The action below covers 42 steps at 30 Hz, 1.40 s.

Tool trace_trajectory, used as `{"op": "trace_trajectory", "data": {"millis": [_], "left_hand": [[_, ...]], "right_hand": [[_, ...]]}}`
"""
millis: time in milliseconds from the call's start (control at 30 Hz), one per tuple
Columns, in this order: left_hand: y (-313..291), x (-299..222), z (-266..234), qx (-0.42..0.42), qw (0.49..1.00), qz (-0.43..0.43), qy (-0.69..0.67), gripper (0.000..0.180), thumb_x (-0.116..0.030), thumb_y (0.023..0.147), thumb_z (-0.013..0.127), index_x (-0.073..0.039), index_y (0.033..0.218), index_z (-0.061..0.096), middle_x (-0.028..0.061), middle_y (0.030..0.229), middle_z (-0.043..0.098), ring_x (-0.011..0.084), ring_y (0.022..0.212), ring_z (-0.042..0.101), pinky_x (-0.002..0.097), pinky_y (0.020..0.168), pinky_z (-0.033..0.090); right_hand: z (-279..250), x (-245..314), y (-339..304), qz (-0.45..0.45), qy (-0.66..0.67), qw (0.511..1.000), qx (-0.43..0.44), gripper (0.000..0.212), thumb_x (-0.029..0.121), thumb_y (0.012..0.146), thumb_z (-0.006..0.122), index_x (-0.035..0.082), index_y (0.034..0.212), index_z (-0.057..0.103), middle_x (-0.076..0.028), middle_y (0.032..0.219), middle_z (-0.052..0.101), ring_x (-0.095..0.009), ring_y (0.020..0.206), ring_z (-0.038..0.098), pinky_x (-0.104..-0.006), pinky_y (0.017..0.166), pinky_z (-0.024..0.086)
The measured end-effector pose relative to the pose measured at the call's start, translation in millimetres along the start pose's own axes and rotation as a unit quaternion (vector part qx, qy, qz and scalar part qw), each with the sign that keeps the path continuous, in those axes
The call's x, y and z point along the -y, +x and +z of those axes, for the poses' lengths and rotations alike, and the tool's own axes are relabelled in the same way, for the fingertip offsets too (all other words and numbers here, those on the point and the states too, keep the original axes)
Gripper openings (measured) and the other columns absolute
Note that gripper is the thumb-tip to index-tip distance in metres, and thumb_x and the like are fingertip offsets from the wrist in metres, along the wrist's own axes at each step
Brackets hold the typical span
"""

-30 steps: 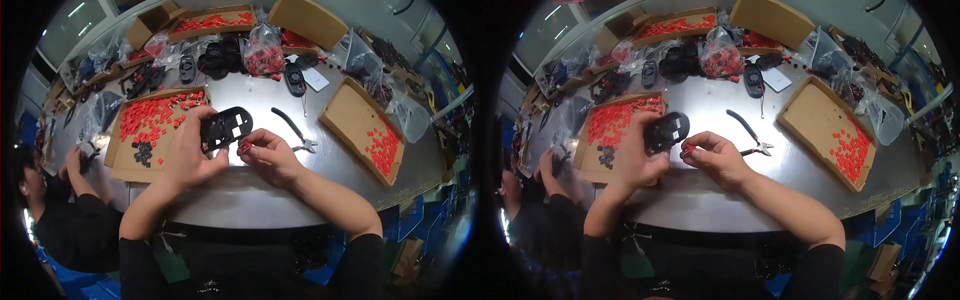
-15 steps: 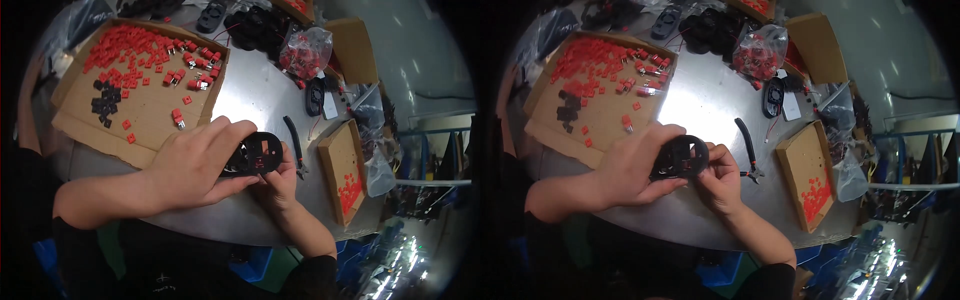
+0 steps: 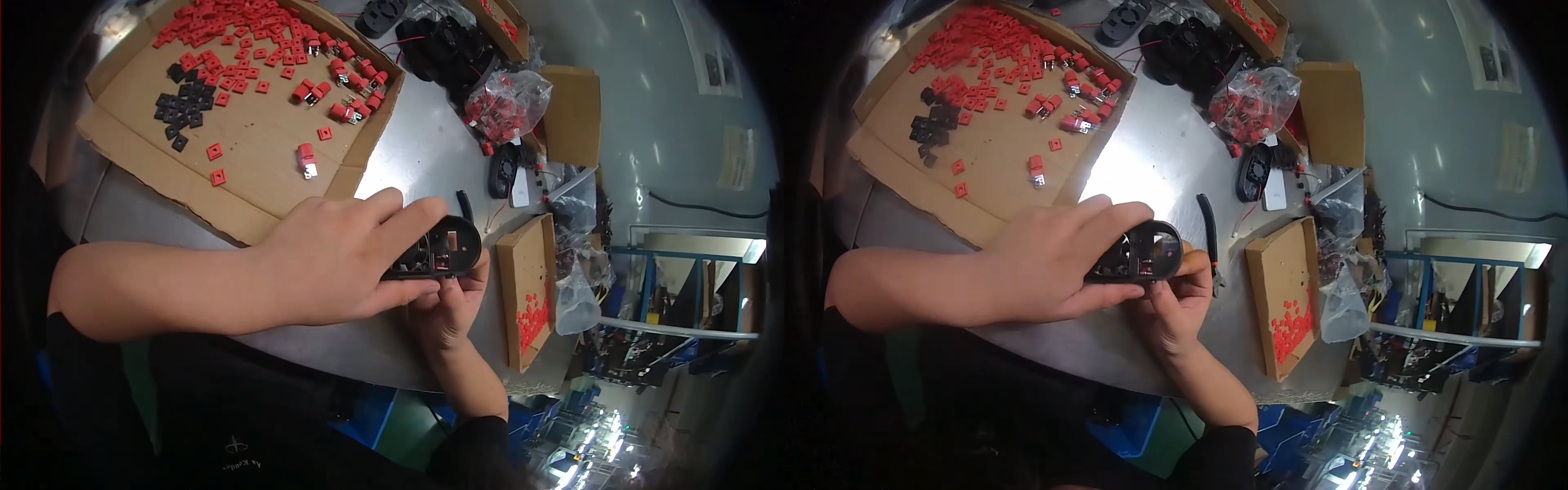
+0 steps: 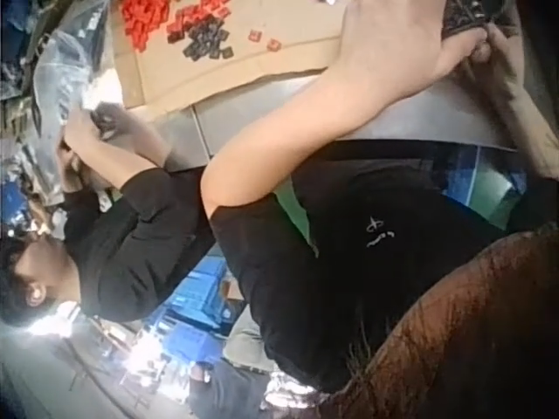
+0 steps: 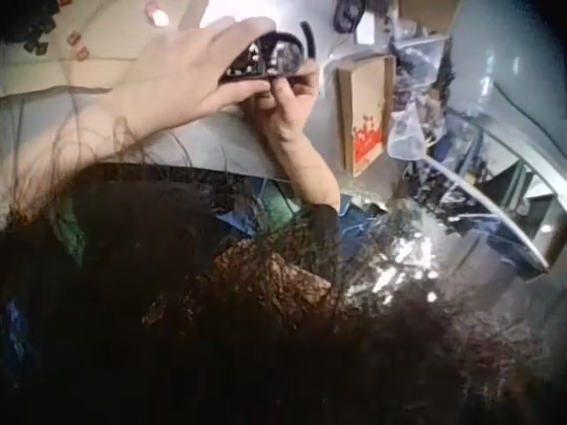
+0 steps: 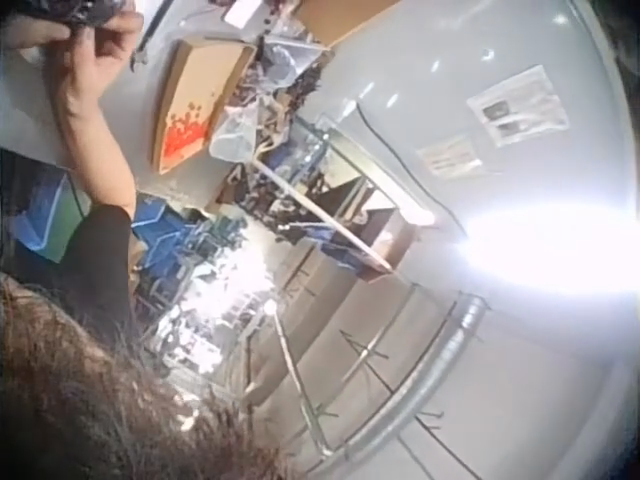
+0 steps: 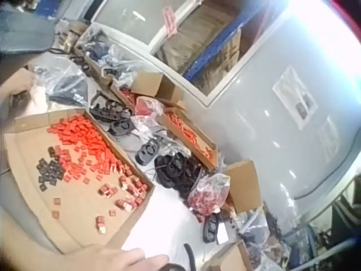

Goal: Assemble small electronic devices by combining plastic housings with internal components and using pliers to secure parts.

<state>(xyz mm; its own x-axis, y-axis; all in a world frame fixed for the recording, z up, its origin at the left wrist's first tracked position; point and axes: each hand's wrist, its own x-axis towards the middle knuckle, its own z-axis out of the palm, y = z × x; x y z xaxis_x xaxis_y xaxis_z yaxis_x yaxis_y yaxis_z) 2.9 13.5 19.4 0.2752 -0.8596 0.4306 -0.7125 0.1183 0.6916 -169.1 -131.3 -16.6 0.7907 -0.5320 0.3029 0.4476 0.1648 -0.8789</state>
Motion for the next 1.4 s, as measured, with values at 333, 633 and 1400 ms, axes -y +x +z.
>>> {"op": "trace_trajectory", "data": {"millis": [333,633,1400], "left_hand": [[-16,-15,-2,0.022,0.995,0.067,0.077,0.068,-0.047,0.089,0.073,-0.008,0.138,0.047,0.0138,0.090,0.059,0.0295,0.065,0.069,0.0401,0.056,0.057],[-40,-14,24,0.180,0.969,0.072,0.153,0.062,-0.049,0.091,0.070,-0.011,0.137,0.050,0.0142,0.090,0.062,0.0283,0.064,0.069,0.0397,0.052,0.053],[-34,-16,16,0.266,0.933,0.149,0.193,0.062,-0.045,0.085,0.077,-0.013,0.132,0.051,0.0101,0.092,0.059,0.0260,0.068,0.065,0.0389,0.056,0.052]], "right_hand": [[24,23,-32,0.038,-0.048,0.991,-0.115,0.046,-0.002,0.088,0.077,0.006,0.127,0.053,-0.011,0.122,0.067,-0.021,0.111,0.068,-0.0356,0.098,0.056],[50,46,-85,0.227,-0.043,0.949,-0.213,0.069,0.008,0.093,0.064,0.001,0.154,0.032,-0.022,0.128,0.064,-0.026,0.114,0.067,-0.0348,0.100,0.055],[17,57,-79,-0.014,-0.579,0.799,0.160,0.037,0.006,0.076,0.081,0.000,0.110,0.067,-0.023,0.130,0.064,-0.040,0.113,0.065,-0.0449,0.096,0.053]]}}
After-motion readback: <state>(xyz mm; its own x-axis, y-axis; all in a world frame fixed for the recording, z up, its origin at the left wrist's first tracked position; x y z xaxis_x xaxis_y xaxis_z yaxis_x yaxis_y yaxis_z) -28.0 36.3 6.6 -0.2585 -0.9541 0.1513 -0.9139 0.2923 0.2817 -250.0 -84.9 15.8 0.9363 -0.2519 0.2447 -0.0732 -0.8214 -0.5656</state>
